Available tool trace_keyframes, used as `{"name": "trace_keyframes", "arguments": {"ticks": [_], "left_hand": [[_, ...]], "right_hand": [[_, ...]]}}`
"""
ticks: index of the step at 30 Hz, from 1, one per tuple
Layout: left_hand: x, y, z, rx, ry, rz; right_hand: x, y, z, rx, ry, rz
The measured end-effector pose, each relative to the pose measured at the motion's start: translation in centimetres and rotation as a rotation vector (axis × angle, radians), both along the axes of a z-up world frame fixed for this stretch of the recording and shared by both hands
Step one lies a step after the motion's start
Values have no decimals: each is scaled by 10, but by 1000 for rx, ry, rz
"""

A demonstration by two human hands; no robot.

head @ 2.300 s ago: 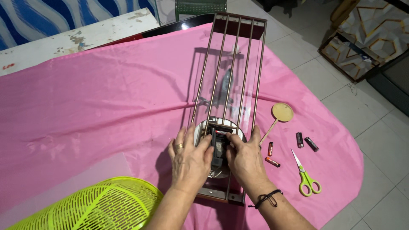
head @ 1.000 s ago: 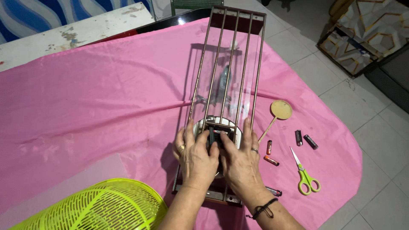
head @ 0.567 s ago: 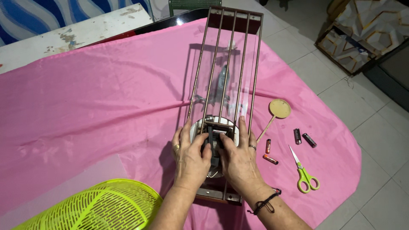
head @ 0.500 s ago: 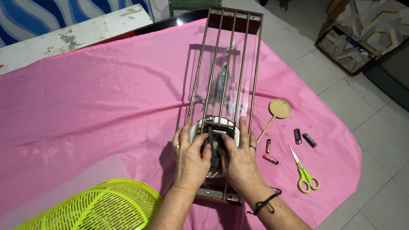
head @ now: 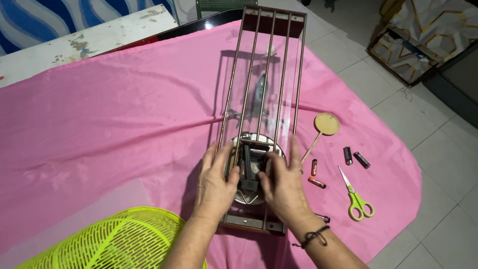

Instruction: The person inserts multiple AA batteries into a battery holder inside a metal-framed device on a pink-covered table. They use scissors to trim a wire and repeatedly adjust the batteries to fit them into the holder.

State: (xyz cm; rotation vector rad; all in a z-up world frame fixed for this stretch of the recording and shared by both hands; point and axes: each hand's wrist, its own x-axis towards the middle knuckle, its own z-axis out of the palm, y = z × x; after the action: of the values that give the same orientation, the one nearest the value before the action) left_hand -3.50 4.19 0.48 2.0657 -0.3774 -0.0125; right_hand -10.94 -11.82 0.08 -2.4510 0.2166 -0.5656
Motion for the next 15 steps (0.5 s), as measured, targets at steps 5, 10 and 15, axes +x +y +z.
{"name": "trace_keyframes", "arguments": {"ticks": [5, 10, 15], "left_hand": [[4, 8, -6, 56, 314, 74], [4, 7, -7, -3, 274, 91], [5, 2, 1, -11, 286, 78]], "right_hand": [[-9, -3, -1, 292, 121, -225], [-11, -3, 6, 398, 187, -255], [-6, -16, 13, 452, 220, -277]]}}
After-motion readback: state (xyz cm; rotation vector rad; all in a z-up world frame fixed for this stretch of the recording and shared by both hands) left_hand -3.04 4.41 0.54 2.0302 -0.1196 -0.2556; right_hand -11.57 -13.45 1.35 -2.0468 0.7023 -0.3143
